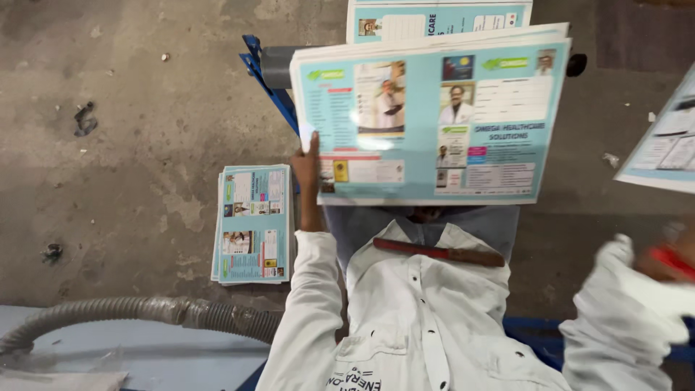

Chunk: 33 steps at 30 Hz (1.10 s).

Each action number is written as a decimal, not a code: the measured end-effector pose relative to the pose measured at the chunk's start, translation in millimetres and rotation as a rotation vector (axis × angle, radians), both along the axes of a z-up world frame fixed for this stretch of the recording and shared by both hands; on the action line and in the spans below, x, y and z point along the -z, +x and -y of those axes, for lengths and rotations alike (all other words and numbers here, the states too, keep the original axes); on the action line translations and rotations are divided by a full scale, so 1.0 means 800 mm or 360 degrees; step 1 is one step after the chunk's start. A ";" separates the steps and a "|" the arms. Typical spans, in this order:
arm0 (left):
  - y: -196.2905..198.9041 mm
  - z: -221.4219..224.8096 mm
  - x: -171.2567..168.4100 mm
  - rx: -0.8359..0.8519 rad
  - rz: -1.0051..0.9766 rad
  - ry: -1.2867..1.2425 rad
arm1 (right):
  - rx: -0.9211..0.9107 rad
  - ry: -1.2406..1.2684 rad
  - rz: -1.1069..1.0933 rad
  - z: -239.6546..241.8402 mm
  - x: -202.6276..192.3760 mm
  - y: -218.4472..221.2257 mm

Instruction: The person folds printed paper sheets by hand using a wooden tool to crease the folds. The person aligns the sheets on a small stand and presses the tool along the folded edge before stacking the finished pieces.

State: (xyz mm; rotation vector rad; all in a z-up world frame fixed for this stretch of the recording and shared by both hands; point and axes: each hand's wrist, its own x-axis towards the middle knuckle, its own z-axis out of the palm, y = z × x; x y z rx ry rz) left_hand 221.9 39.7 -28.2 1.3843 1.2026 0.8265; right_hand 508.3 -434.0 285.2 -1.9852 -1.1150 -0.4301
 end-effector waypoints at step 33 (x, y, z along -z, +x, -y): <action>-0.003 0.036 -0.133 0.0370 0.0580 0.0016 | 0.0020 0.0742 -0.1439 -0.060 0.227 0.070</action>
